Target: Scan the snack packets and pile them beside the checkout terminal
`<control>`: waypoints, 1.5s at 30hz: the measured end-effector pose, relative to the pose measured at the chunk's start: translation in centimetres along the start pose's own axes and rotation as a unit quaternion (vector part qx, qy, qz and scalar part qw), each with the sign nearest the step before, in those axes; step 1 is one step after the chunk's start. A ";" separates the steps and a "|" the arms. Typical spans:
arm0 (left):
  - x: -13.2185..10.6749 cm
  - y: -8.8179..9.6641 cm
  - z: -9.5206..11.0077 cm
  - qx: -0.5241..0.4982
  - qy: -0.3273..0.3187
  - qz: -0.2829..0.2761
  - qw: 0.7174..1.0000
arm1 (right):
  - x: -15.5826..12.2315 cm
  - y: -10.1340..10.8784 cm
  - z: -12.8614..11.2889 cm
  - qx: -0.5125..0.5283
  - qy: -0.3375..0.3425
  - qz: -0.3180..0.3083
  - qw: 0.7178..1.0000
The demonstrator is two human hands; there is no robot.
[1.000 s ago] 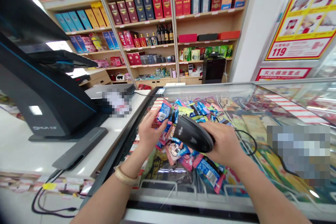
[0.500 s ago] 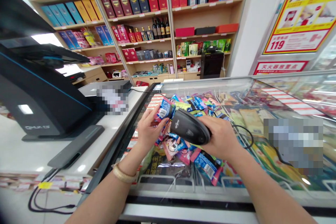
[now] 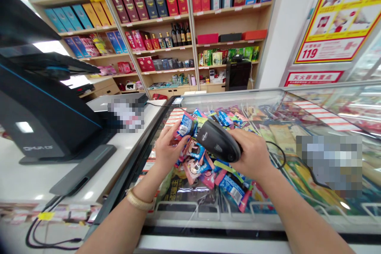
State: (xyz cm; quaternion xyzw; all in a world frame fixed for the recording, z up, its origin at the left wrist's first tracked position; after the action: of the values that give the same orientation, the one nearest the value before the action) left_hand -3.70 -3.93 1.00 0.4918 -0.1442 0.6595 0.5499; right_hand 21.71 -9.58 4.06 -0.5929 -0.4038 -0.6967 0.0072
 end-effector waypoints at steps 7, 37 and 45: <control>0.2 -0.4 -0.9 0.002 0.058 0.014 0.998 | -0.2 0.5 4.0 -0.206 -0.351 0.030 0.913; -0.4 -0.2 -2.8 -0.026 0.101 0.001 0.995 | -2.7 -1.6 9.6 -0.232 -0.429 -0.261 0.833; -0.3 0.5 -2.5 -0.003 0.059 0.024 0.998 | 1.5 1.5 -0.7 -0.101 -0.103 -0.022 0.989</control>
State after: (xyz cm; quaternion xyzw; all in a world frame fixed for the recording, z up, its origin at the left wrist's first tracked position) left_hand -5.40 -2.42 -0.25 0.4469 -0.1254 0.7002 0.5425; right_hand 21.43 -10.30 6.14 -0.6501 -0.3430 -0.6691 -0.1099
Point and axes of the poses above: each hand's wrist, its own x-axis towards the middle knuckle, its own y-axis out of the back of the hand, z = x × y, the point moved 1 cm from there along x, towards the middle knuckle, and after that the axes turned 8 degrees about -x, right-handed, at the moved point
